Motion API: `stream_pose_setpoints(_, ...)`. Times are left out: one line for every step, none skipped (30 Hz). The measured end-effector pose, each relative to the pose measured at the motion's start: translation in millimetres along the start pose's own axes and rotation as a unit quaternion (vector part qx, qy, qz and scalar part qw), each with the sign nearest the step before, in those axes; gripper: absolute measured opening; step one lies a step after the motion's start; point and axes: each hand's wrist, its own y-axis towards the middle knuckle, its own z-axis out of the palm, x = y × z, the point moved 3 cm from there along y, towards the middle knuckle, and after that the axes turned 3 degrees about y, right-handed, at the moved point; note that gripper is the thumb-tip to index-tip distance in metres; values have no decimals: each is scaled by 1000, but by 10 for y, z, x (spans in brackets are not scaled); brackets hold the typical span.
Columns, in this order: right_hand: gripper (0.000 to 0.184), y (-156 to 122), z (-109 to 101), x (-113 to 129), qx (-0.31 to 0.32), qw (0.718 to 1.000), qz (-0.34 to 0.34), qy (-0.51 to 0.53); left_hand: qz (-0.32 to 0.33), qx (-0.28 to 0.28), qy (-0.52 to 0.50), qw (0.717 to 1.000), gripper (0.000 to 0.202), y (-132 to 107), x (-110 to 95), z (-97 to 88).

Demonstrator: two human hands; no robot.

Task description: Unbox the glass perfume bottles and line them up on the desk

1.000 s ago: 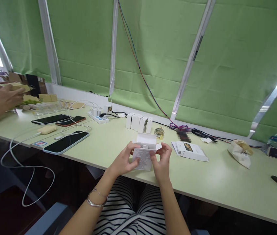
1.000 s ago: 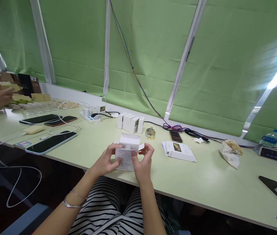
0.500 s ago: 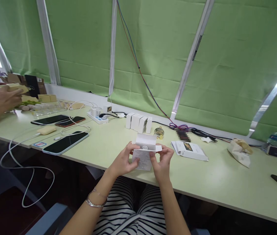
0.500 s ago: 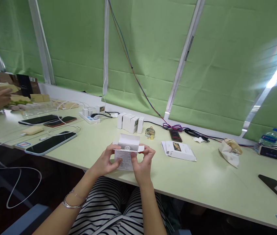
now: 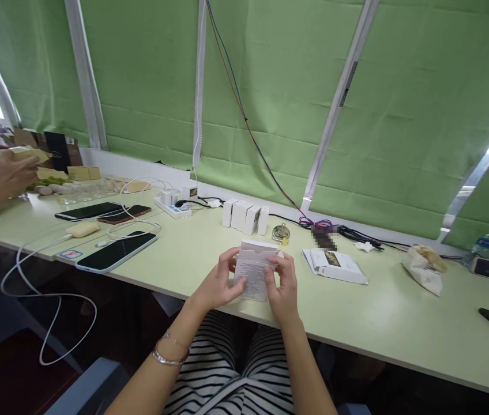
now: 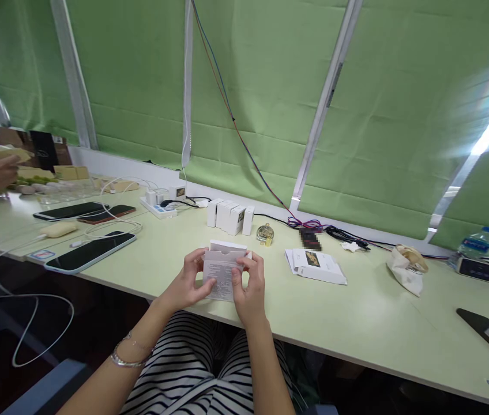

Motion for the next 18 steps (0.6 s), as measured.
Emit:
stream_pose_setpoints(15,2,-1,3,0,1000,1,-5,-2,0,-5,1000,65,-4,7,5)
stream_pose_setpoints(15,4,-3,8,1,1000,2,-10,-3,2,-8,1000,66,-6,9,7)
stream_pose_setpoints(15,6,-4,13,3,1000,3,-16,-2,3,-8,1000,66,-4,5,5)
stream_pose_setpoints(15,7,-4,18,4,1000,4,-21,0,5,-5,1000,65,1,-4,0)
stream_pose_setpoints(15,9,-5,24,6,1000,4,-24,4,7,2,1000,62,7,-16,-7)
stream_pose_setpoints(14,10,-5,29,6,1000,4,-24,8,9,10,1000,60,15,-30,-16)
stream_pose_setpoints(14,12,-7,34,7,1000,3,-22,12,12,19,1000,57,23,-43,-24)
stream_pose_setpoints(13,13,-8,37,7,1000,4,-19,14,14,27,999,54,31,-54,-32)
stream_pose_setpoints(12,14,-9,38,7,1000,5,-17,16,16,34,999,51,37,-63,-38)
stream_pose_setpoints(11,15,-10,38,8,1000,7,-17,17,16,39,999,48,42,-68,-43)
stream_pose_setpoints(11,15,-9,36,9,1000,8,-17,18,16,43,999,46,46,-71,-46)
stream_pose_setpoints(10,14,-6,31,11,1000,10,-18,19,17,45,999,44,48,-72,-46)
stream_pose_setpoints(9,10,0,24,13,1000,11,-18,19,18,46,999,43,50,-71,-45)
stream_pose_setpoints(8,5,7,14,13,1000,12,-14,18,19,47,999,42,51,-69,-44)
stream_pose_setpoints(8,-3,15,1,9,1000,13,-7,16,20,47,999,41,51,-67,-42)
stream_pose_setpoints(11,-12,23,-16,2,1000,18,6,13,20,46,999,41,52,-64,-40)
stream_pose_setpoints(18,-23,31,-35,-8,999,26,24,10,20,46,999,41,53,-62,-39)
stream_pose_setpoints(25,-33,36,-55,-21,998,37,45,8,19,45,999,40,53,-60,-39)
